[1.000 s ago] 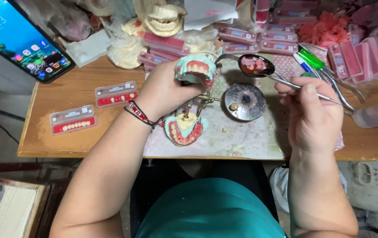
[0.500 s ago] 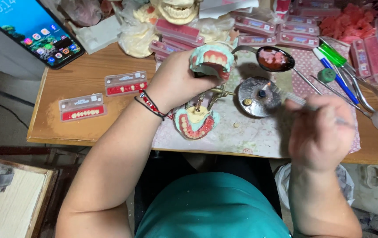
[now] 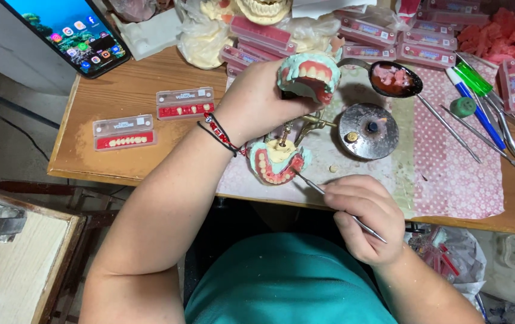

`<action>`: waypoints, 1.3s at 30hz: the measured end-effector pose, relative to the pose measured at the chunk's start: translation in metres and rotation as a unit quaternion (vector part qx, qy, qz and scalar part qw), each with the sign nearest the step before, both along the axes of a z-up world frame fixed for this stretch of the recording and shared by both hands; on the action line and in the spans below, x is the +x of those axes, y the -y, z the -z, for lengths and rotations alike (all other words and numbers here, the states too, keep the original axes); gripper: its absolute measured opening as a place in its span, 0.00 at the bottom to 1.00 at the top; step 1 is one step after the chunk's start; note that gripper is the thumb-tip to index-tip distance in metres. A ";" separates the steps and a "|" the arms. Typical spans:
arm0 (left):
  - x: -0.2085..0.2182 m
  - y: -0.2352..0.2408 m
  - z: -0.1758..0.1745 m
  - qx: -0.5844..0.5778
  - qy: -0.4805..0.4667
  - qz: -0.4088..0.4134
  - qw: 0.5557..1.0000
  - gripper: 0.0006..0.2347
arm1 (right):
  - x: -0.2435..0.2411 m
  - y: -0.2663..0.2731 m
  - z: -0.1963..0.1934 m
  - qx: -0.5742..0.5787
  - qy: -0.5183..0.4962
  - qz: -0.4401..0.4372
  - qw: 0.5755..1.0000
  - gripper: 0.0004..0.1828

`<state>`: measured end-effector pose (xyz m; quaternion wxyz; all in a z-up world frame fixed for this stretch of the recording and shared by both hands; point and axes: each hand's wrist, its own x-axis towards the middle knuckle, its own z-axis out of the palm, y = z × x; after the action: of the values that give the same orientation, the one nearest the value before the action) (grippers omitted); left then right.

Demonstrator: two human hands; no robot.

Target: The person works on a dental model, using a metal tool to apply material to the gum area. They then select a tooth from a plastic case, use a rotary tool to shape it, and finally place the tooth into the model.

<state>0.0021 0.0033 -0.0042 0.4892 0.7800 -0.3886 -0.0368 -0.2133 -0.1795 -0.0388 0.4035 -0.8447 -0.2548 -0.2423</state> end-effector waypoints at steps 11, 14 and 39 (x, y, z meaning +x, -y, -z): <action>-0.002 -0.001 -0.005 0.010 -0.008 -0.001 1.000 0.14 | 0.001 0.003 0.000 -0.009 0.004 -0.007 1.000 0.13; -0.003 -0.001 -0.007 0.016 -0.016 -0.003 1.000 0.14 | 0.001 0.003 -0.001 -0.005 -0.003 -0.013 1.000 0.13; -0.004 0.005 -0.009 0.070 -0.060 -0.029 0.995 0.13 | 0.022 0.108 -0.016 0.307 -0.039 0.218 0.926 0.14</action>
<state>-0.0014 -0.0021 0.0052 0.4571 0.8195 -0.3319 -0.0966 -0.1914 -0.2879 -0.0231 0.5897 -0.7230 0.0386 -0.3577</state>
